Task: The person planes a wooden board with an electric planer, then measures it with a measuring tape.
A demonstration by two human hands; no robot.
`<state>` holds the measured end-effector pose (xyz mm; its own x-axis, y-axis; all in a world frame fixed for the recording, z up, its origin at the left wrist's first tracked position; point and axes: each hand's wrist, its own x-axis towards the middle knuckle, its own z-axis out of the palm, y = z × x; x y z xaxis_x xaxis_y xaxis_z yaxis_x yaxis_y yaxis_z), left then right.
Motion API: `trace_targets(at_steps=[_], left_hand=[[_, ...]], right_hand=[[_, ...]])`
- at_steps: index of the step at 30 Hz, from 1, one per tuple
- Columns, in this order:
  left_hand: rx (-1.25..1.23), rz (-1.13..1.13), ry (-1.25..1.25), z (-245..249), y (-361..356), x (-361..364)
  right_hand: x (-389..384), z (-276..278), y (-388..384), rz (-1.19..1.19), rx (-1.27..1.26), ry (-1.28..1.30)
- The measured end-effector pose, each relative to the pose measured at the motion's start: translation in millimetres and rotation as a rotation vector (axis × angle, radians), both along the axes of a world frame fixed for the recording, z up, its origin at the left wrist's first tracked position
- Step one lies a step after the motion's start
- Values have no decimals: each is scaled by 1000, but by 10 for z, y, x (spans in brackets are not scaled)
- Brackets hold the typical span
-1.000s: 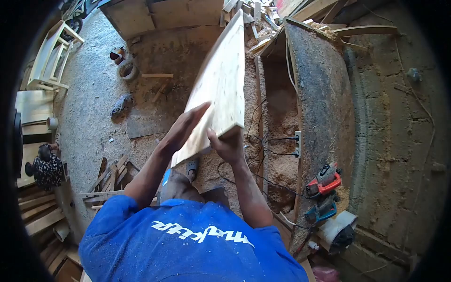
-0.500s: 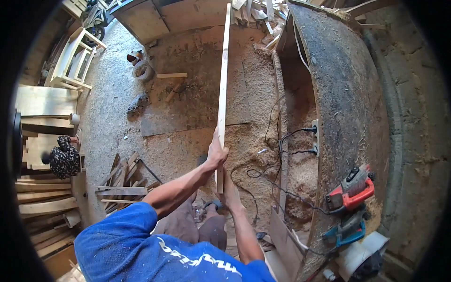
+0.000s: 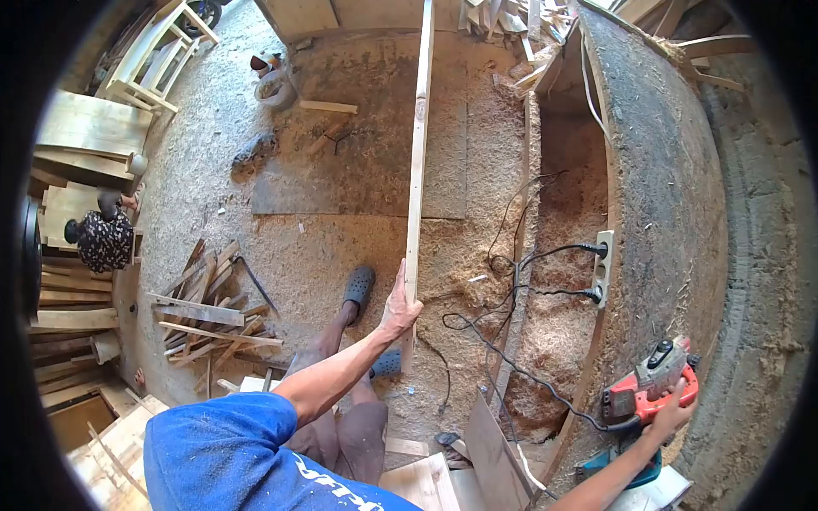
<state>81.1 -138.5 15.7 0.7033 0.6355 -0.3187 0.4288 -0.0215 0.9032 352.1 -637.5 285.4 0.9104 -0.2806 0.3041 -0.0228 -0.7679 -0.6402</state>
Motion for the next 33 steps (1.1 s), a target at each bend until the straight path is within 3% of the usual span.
trace_targets(at_steps=[1,2,3,6,7,9,10,12,14,16,20,23,25,27,29,33], left_hand=[[38,-10,-97,-55,-2,-31],[74,-18,-188,-118,-18,-92],[61,-15,-169,-106,-50,-173],[-387,141,-296,-178,-311,-399],[-399,145,-288,-319,-398,-493],[-1019,377,-49,-759,-595,-720],[-993,294,268,-751,-566,-755],[-1468,683,410,-473,-498,-546],[-1615,700,358,-1278,-632,-553],[-1414,399,391,-1836,-804,-550],[-1342,340,420,-1369,-718,-530],[-1336,389,393,-1350,-690,-556],[-1328,382,388,-1344,-610,-563],[-1319,376,391,-1345,-550,-687],[-1316,366,392,-1337,-498,-783],[-1318,336,384,-1282,-402,-902]], right_hand=[[-2,141,143,-7,393,193],[-27,157,348,-112,609,140],[-36,79,312,-116,595,157],[-80,-28,268,-18,821,156],[-129,-46,289,-21,807,162],[-331,-36,430,-37,796,94],[-491,-19,494,-14,757,75],[-999,112,998,89,662,37],[-1577,156,1347,245,579,-14],[-2036,148,1502,331,596,36],[-2775,-47,1970,409,681,268],[-3247,-539,2266,305,836,526],[-3483,-763,2584,362,886,720],[-3727,-1189,2545,641,535,662],[-3892,-1414,2589,669,276,605],[-4071,-1477,2716,788,196,569]])
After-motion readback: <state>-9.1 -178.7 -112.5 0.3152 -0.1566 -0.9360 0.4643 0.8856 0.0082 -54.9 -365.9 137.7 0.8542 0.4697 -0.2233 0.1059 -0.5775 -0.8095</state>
